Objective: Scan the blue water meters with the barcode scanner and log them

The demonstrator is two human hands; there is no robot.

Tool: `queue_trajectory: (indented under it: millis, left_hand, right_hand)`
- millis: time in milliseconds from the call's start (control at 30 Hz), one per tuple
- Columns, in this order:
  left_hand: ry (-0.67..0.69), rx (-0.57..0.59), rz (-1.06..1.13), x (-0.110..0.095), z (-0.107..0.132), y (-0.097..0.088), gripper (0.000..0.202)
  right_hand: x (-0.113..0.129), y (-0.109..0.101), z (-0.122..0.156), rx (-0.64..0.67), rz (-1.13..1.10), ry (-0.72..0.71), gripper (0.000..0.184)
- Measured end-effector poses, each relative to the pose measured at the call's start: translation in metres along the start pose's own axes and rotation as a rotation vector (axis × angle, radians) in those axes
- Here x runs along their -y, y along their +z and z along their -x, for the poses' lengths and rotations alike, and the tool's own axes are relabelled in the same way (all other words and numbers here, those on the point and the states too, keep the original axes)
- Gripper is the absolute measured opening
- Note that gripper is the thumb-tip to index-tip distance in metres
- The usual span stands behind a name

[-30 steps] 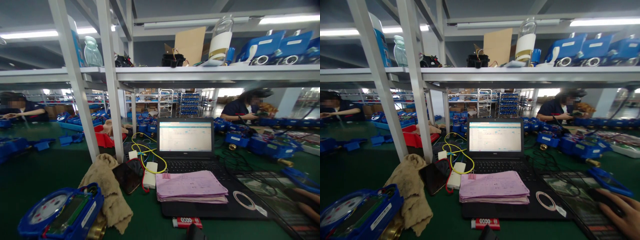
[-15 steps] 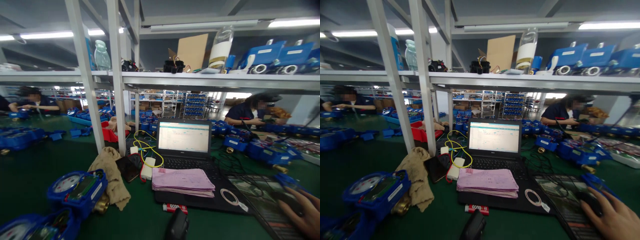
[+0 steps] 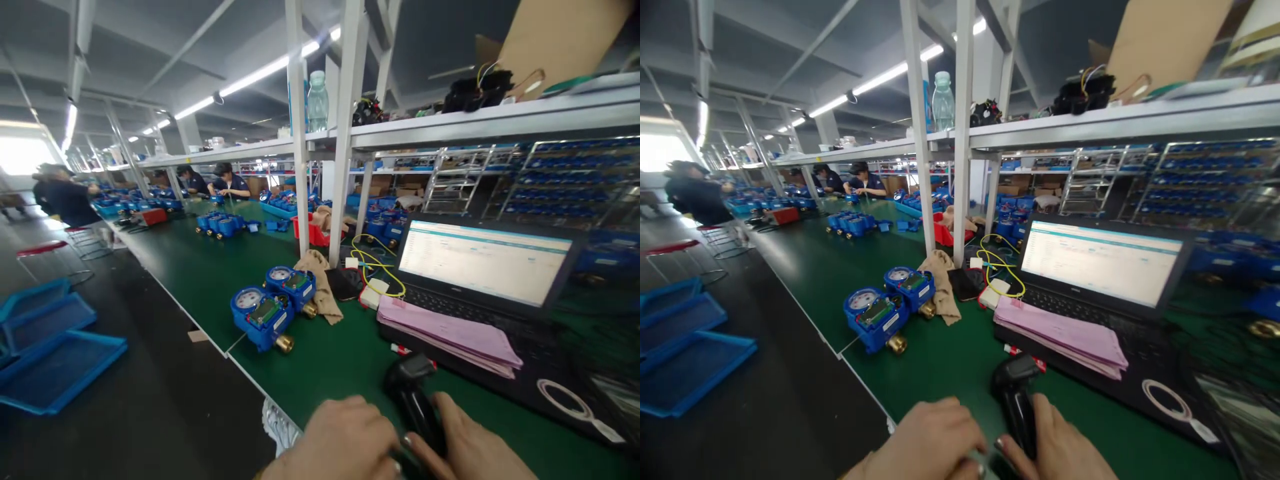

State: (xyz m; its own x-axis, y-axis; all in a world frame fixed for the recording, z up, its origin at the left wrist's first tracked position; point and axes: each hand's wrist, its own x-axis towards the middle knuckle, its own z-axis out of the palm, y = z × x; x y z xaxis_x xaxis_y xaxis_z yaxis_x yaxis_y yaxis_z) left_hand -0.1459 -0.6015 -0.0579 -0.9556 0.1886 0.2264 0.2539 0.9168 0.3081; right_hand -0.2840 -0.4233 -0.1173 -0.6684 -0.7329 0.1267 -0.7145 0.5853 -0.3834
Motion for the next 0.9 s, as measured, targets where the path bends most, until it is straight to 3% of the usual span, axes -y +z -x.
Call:
queue_trajectory:
  millis: [100, 167, 267, 433, 533, 667, 900]
  left_hand:
    - [-0.247, -0.277, 0.053, 0.027, 0.026, 0.014, 0.014]
    - [-0.292, -0.445, 0.080, 0.043, 0.035, 0.029, 0.014]
    - [-0.293, -0.636, 0.081, 0.057, 0.040, 0.049, 0.016]
    - [-0.252, -0.693, 0.050, 0.057, 0.040, 0.057, 0.015]
    - [-0.237, -0.705, 0.030, 0.057, 0.041, 0.055, 0.015]
    - [-0.225, -0.717, -0.014, 0.058, 0.041, 0.054, 0.015]
    - [-0.216, -0.738, -0.068, 0.060, 0.041, 0.057, 0.011]
  right_hand:
    - [0.019, -0.003, -0.010, 0.097, 0.066, 0.145, 0.047]
    - [0.021, -0.008, -0.020, 0.159, 0.036, 0.203, 0.054]
    - [0.026, -0.019, -0.032, 0.232, -0.188, 0.181, 0.055]
    - [0.075, -0.033, -0.037, 0.433, -0.945, -0.163, 0.046]
    - [0.108, -0.028, -0.045, 0.395, -1.200, -0.289, 0.049]
    - [0.128, -0.011, -0.063, 0.377, -1.276, -0.331, 0.059]
    - [0.129, 0.007, -0.080, 0.338, -1.126, -0.292, 0.067]
